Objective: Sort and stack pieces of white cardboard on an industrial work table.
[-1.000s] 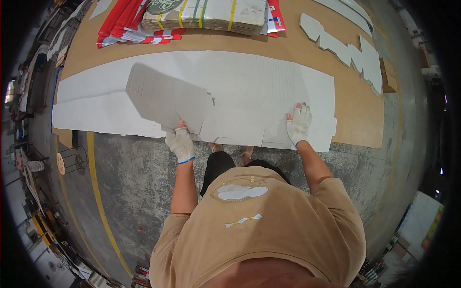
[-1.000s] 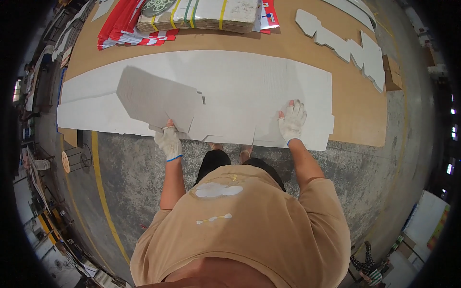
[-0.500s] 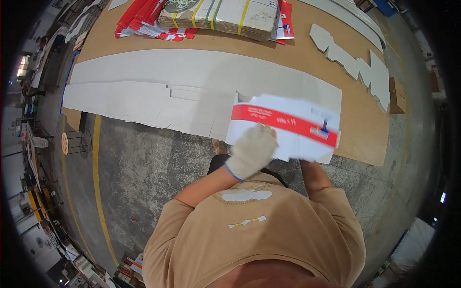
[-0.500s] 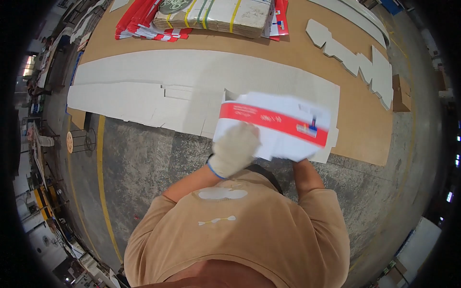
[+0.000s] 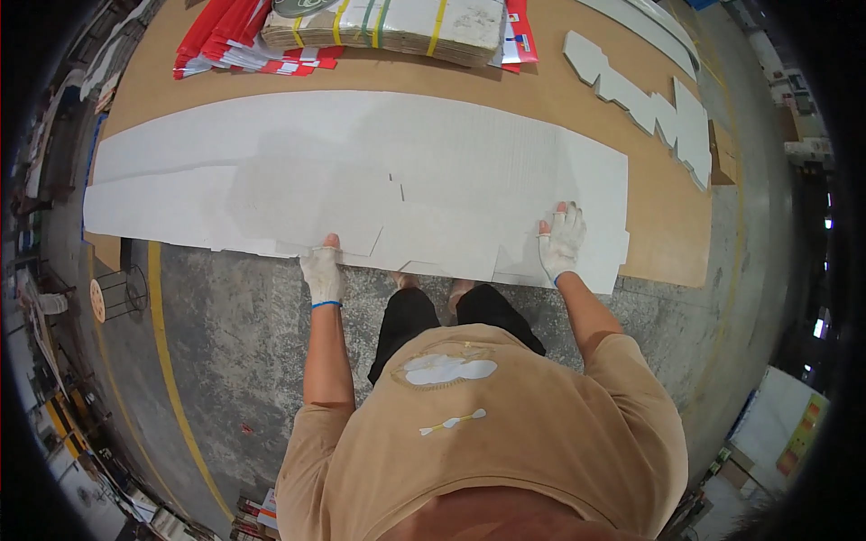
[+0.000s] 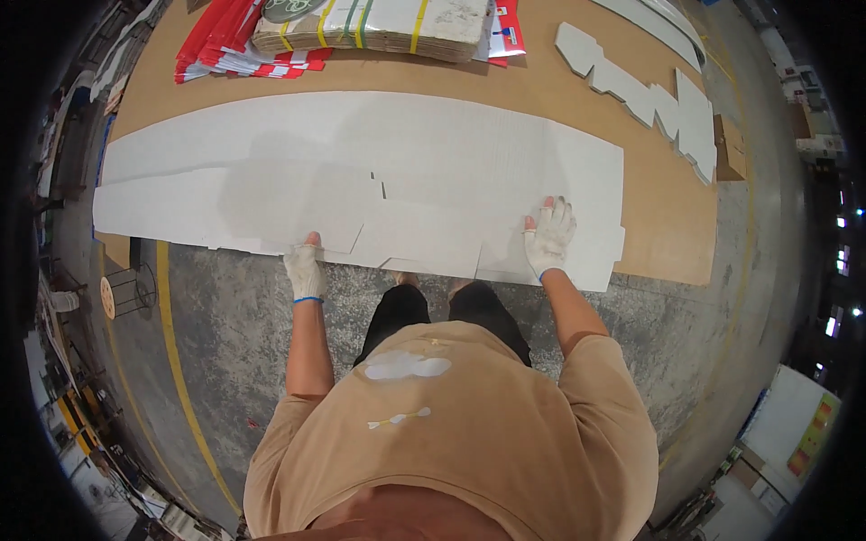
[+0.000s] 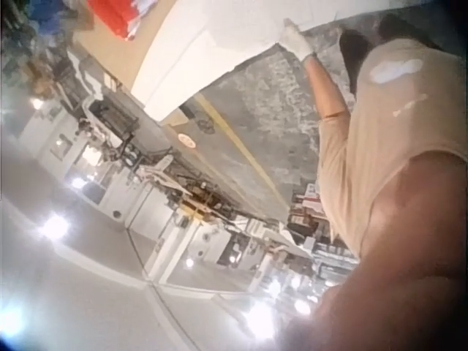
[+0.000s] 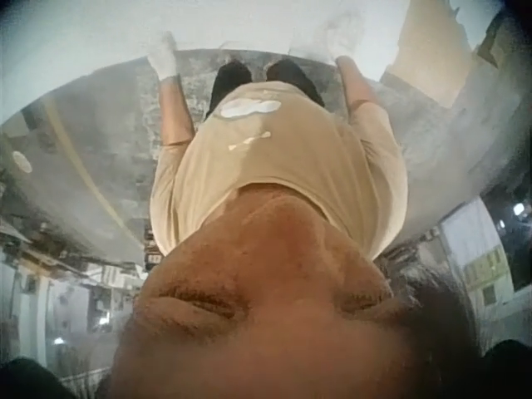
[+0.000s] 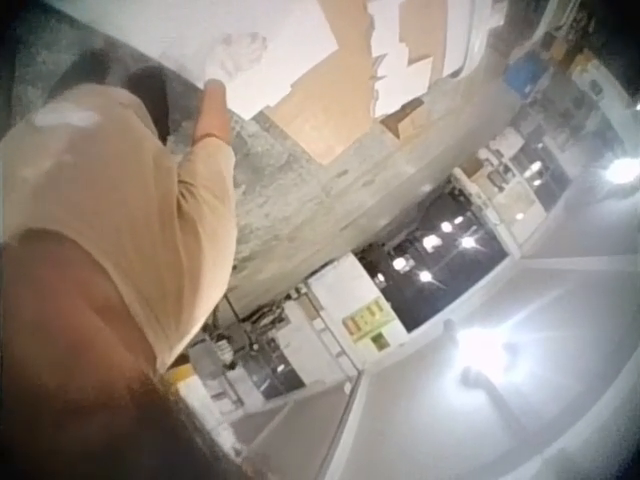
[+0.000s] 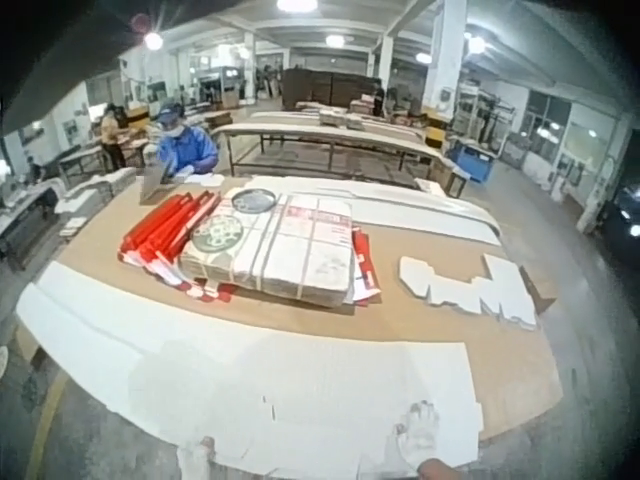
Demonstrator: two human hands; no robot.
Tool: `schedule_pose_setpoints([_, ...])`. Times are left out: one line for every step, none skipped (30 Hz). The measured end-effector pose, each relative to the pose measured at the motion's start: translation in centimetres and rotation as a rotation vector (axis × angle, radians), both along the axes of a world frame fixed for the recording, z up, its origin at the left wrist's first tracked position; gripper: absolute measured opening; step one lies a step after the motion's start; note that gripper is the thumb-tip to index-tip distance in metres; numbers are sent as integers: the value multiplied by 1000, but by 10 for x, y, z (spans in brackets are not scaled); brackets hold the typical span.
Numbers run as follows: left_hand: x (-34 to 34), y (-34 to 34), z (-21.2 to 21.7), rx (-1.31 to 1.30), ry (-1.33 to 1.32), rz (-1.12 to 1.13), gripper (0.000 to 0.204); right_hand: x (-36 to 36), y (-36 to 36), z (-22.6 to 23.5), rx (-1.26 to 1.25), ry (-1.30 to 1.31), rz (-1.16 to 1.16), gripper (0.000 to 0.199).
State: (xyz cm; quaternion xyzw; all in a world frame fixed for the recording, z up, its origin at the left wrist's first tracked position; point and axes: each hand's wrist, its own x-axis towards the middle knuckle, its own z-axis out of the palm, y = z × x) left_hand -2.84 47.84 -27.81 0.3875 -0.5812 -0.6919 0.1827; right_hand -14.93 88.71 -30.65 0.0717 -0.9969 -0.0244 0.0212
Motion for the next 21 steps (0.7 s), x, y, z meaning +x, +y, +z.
schedule_pose_setpoints([-4, 4, 13, -271, 6, -86, 31, -2, 0, -1, -8, 18, 26, 62])
schedule_pose_setpoints([-7, 13, 21, -505, -125, -150, 30, -1, 1, 0, -11, 24, 22, 62])
schedule_pose_setpoints([-11, 26, 30, -739, -259, -205, 30, -1, 0, 0, 2, -7, 4, 62])
schedule_pose_setpoints([-22, 48, 71, -833, -180, -346, 27, -1, 4, 1, 16, -38, -21, 63])
schedule_pose_setpoints([-29, 74, 115, -929, -108, -474, 23, -2, 5, 1, 8, -32, -10, 63])
schedule_pose_setpoints([-30, 98, 131, -1188, -15, -475, 21, -4, 3, 4, -9, -39, -18, 63])
schedule_pose_setpoints([-36, 116, 123, -1325, 253, -503, 11, -3, 1, 7, -23, -49, -20, 63])
schedule_pose_setpoints([-39, 147, 160, -1612, 105, -590, 7, -1, 6, 7, -25, -46, -20, 63])
schedule_pose_setpoints([-40, 172, 180, -1715, -28, -775, 10, 0, 6, 8, -17, -46, -10, 63])
schedule_pose_setpoints([-45, 191, 161, -1462, 88, -917, 10, 1, 3, 11, -15, -41, 11, 63])
schedule_pose_setpoints([-45, 209, 134, -1567, 143, -876, 11, 2, 3, 12, -7, -39, 19, 63])
schedule_pose_setpoints([-42, 211, 123, -1577, 137, -871, 11, 4, 3, 15, -1, -41, 24, 63])
schedule_pose_setpoints([-40, 213, 112, -1538, 99, -872, 11, 3, 2, 17, 6, -44, 30, 63])
schedule_pose_setpoints([-47, 207, 137, -1497, 71, -884, 10, 3, 4, 19, 15, -50, 21, 63])
schedule_pose_setpoints([-45, 192, 164, -1426, -68, -1027, 12, 3, 5, 20, 25, -58, 14, 63])
schedule_pose_setpoints([-39, 172, 158, -1366, 31, -818, 15, 3, 3, 22, 35, -64, 12, 63])
schedule_pose_setpoints([-34, 152, 146, -1291, 131, -617, 19, 3, 5, 23, 52, -71, 4, 63])
schedule_pose_setpoints([-31, 125, 130, -1217, 188, -576, 29, -2, 8, 13, 3, -83, -91, 65])
schedule_pose_setpoints([-12, 97, 75, -942, 165, -392, 35, -3, 6, 8, 17, -60, -67, 65])
schedule_pose_setpoints([-18, 89, 83, -126, 269, -133, 30, 0, 14, 1, 48, -40, -72, 66])
schedule_pose_setpoints([-16, 65, 83, -32, 112, -144, 35, 1, 18, 0, 59, -51, -76, 66])
